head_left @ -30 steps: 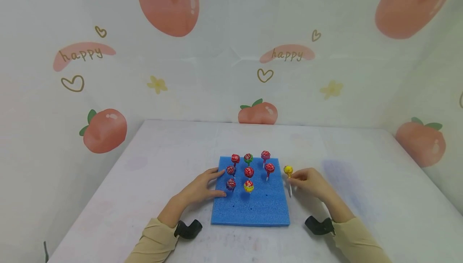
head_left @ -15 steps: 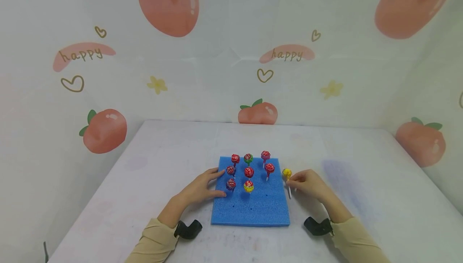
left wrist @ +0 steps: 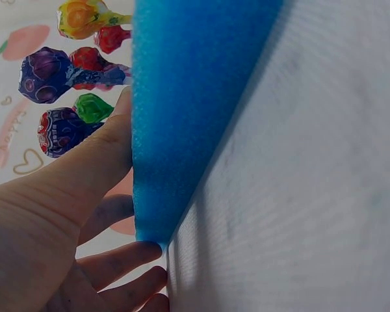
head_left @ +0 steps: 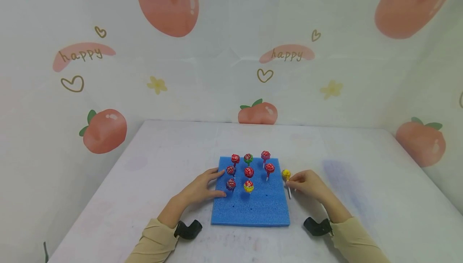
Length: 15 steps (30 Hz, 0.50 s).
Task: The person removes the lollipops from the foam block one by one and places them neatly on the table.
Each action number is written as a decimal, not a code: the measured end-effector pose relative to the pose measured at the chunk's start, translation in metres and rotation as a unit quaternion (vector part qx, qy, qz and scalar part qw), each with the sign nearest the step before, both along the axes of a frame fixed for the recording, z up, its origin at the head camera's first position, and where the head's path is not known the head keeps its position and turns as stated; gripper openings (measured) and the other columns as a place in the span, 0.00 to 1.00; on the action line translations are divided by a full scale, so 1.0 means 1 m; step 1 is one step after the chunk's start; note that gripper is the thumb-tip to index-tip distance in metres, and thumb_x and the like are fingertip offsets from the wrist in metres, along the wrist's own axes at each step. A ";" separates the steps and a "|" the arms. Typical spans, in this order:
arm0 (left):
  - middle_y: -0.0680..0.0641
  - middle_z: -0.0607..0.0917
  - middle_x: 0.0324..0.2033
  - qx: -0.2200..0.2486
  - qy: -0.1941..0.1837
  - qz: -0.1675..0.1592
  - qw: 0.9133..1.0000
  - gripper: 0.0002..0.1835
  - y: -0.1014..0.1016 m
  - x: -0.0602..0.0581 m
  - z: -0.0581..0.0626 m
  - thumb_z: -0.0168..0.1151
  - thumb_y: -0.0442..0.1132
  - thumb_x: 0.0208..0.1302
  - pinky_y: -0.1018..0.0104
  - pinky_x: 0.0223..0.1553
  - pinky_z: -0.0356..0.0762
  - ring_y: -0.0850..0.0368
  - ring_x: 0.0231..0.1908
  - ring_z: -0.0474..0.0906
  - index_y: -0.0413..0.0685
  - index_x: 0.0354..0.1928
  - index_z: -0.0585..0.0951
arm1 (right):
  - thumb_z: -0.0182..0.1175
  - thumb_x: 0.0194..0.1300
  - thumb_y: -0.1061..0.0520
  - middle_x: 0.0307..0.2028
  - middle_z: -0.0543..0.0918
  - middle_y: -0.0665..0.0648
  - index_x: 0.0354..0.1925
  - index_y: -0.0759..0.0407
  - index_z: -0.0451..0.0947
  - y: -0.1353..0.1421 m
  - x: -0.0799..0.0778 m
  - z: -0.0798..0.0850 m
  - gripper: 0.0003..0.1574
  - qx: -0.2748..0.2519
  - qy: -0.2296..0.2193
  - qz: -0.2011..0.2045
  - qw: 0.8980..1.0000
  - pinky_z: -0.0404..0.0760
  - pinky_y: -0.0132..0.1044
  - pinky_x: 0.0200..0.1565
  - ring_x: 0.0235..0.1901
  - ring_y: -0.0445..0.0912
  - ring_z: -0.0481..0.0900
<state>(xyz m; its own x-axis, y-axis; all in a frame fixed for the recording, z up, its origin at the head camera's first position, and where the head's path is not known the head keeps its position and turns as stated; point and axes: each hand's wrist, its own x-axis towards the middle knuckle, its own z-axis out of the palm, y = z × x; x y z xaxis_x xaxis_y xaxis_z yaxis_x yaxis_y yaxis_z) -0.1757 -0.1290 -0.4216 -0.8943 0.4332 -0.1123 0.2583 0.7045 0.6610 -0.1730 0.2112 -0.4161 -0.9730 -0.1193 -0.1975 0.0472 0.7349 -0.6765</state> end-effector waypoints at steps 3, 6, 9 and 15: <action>0.37 0.61 0.69 -0.001 -0.002 0.002 1.000 0.40 0.000 0.000 0.000 0.68 0.51 0.54 0.40 0.65 0.59 0.36 0.69 0.55 0.47 0.67 0.65 | 0.65 0.57 0.52 0.27 0.82 0.55 0.35 0.66 0.83 0.000 -0.001 -0.001 0.16 -0.001 -0.003 -0.003 1.000 0.73 0.32 0.28 0.27 0.43 0.73; 0.38 0.61 0.69 -0.001 -0.002 0.002 1.000 0.40 0.000 0.000 -0.001 0.67 0.51 0.54 0.40 0.65 0.59 0.36 0.69 0.55 0.48 0.68 0.65 | 0.65 0.57 0.52 0.27 0.82 0.55 0.35 0.65 0.83 0.000 -0.001 -0.003 0.16 -0.001 -0.003 0.001 1.000 0.73 0.31 0.28 0.27 0.42 0.72; 0.38 0.61 0.69 0.001 -0.003 0.002 1.000 0.40 -0.001 0.000 -0.001 0.67 0.51 0.54 0.40 0.66 0.59 0.37 0.69 0.55 0.48 0.68 0.65 | 0.65 0.57 0.53 0.26 0.82 0.54 0.34 0.65 0.83 0.000 -0.001 -0.004 0.15 -0.006 -0.003 0.002 1.000 0.73 0.31 0.28 0.26 0.42 0.72; 0.38 0.61 0.69 0.001 -0.002 -0.002 1.000 0.40 -0.001 0.000 -0.002 0.67 0.52 0.54 0.40 0.66 0.59 0.37 0.69 0.55 0.48 0.68 0.64 | 0.65 0.57 0.52 0.25 0.81 0.53 0.34 0.66 0.82 0.000 0.000 -0.003 0.15 -0.012 0.004 0.011 1.000 0.73 0.33 0.27 0.25 0.42 0.72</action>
